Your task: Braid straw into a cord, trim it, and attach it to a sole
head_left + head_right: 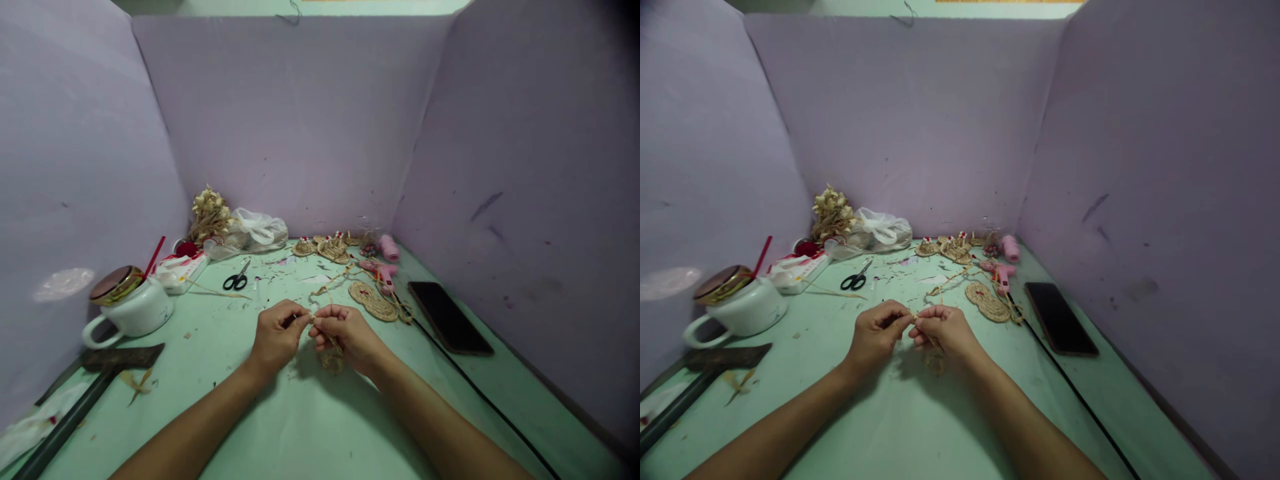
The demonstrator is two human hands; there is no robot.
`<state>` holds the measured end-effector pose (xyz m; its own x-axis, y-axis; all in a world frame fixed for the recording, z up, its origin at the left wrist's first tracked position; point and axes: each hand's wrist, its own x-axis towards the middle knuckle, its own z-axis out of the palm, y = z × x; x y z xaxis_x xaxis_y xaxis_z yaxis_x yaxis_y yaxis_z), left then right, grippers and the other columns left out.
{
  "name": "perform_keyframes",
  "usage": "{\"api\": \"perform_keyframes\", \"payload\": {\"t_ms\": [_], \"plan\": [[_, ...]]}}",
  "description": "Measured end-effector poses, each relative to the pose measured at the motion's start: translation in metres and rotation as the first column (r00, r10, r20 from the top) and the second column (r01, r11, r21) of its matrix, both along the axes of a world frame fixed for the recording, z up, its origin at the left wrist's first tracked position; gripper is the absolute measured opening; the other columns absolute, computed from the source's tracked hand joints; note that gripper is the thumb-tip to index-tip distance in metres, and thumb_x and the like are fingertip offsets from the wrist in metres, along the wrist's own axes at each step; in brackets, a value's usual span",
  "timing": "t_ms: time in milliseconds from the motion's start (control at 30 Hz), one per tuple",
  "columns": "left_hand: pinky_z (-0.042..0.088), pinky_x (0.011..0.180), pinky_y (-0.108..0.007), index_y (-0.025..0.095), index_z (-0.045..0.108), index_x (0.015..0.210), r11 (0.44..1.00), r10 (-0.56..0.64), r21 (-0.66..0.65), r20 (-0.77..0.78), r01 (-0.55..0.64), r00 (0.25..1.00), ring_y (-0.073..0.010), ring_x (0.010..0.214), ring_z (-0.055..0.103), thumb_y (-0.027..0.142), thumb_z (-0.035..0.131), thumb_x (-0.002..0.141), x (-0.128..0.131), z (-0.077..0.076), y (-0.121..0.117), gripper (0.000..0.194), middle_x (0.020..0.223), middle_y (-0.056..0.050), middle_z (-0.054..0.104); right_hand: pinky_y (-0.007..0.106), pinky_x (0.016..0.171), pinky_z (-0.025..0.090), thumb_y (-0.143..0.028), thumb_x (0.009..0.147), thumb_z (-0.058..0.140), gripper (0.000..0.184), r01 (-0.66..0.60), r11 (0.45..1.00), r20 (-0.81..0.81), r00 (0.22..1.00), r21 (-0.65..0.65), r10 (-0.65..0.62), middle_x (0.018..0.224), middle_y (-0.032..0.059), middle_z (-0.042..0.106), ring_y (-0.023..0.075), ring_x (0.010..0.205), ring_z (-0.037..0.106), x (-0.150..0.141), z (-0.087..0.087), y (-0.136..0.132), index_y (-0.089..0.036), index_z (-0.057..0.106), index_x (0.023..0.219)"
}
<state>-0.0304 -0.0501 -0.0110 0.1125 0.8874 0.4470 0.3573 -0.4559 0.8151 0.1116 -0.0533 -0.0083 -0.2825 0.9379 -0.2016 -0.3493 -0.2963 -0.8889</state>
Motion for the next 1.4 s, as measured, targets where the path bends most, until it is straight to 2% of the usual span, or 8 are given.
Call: {"api": "perform_keyframes", "payload": {"t_ms": [233,467,633,767,900,1067,1267,1400], "plan": [[0.034,0.046,-0.019,0.014,0.058,0.057,0.996,0.062,-0.059,-0.057,-0.066,0.996,-0.0081,0.049,0.043,0.022,0.055,0.070,0.002,-0.002,0.001,0.016,0.052,0.001,0.051,0.021,0.045,0.046,-0.021,0.053,0.070,0.023,0.002,1.000,-0.015,1.000,0.004,-0.002,0.053,0.0021,0.063,0.0083,0.042,0.054,0.000,0.000,0.000,-0.014,0.052,0.066],[0.044,0.066,-0.024,0.017,0.066,0.081,0.963,-0.007,0.270,0.019,0.001,1.000,-0.0138,0.079,0.055,0.017,0.051,0.076,0.000,-0.001,-0.002,0.015,0.088,-0.006,0.059,0.019,0.045,0.046,-0.021,0.053,0.070,0.024,0.044,0.999,-0.039,0.998,-0.032,-0.045,0.055,0.0019,0.063,0.0075,0.043,0.054,0.001,0.002,0.000,-0.013,0.053,0.068],[0.044,0.063,-0.023,0.019,0.066,0.085,0.930,-0.138,0.339,-0.043,0.144,0.989,-0.0121,0.071,0.053,0.014,0.051,0.076,0.004,0.002,-0.012,0.018,0.079,-0.005,0.055,0.020,0.044,0.046,-0.019,0.052,0.072,0.025,0.053,0.999,-0.048,0.997,-0.005,-0.053,0.049,-0.0010,0.060,0.0079,0.040,0.053,0.000,-0.002,0.002,-0.013,0.053,0.068],[0.042,0.063,-0.024,0.016,0.065,0.071,0.967,-0.113,0.225,-0.047,0.121,0.992,-0.0129,0.069,0.052,0.018,0.050,0.077,0.006,0.004,-0.014,0.016,0.070,-0.004,0.056,0.019,0.044,0.046,-0.020,0.053,0.071,0.024,0.071,0.997,-0.036,0.997,0.005,-0.071,0.051,-0.0004,0.061,0.0077,0.041,0.054,0.001,-0.003,0.004,-0.013,0.054,0.069],[0.036,0.052,-0.021,0.015,0.061,0.057,0.998,-0.045,-0.035,0.012,0.046,0.999,-0.0096,0.055,0.046,0.021,0.053,0.071,0.005,0.008,-0.007,0.017,0.059,-0.001,0.053,0.019,0.045,0.045,-0.020,0.054,0.070,0.023,0.063,0.998,-0.026,0.998,0.012,-0.063,0.054,0.0015,0.063,0.0081,0.042,0.054,0.001,-0.001,0.003,-0.014,0.053,0.066],[0.027,0.042,-0.019,0.014,0.055,0.050,0.917,-0.084,-0.376,0.148,0.134,0.985,-0.0067,0.043,0.034,0.024,0.054,0.061,-0.001,0.014,0.000,0.014,0.043,0.004,0.041,0.020,0.044,0.045,-0.020,0.054,0.069,0.022,0.075,0.997,0.004,0.997,0.006,-0.075,0.054,0.0021,0.064,0.0083,0.041,0.054,0.001,0.002,0.002,-0.015,0.052,0.067],[0.030,0.041,-0.019,0.013,0.055,0.046,0.891,-0.141,-0.400,0.207,0.215,0.968,-0.0076,0.050,0.040,0.025,0.056,0.056,0.000,0.016,0.000,0.016,0.064,-0.002,0.052,0.020,0.043,0.044,-0.020,0.054,0.068,0.023,0.093,0.995,0.012,0.996,0.020,-0.093,0.053,0.0012,0.063,0.0078,0.041,0.053,0.000,0.001,0.003,-0.015,0.051,0.068],[0.031,0.040,-0.018,0.013,0.050,0.041,0.888,-0.139,-0.402,0.226,0.222,0.964,-0.0089,0.053,0.042,0.023,0.053,0.054,0.002,0.016,0.000,0.016,0.065,-0.002,0.051,0.019,0.042,0.044,-0.020,0.054,0.068,0.023,0.116,0.993,0.018,0.993,0.012,-0.116,0.054,0.0013,0.064,0.0083,0.041,0.054,0.000,0.001,0.003,-0.015,0.050,0.068]]}}
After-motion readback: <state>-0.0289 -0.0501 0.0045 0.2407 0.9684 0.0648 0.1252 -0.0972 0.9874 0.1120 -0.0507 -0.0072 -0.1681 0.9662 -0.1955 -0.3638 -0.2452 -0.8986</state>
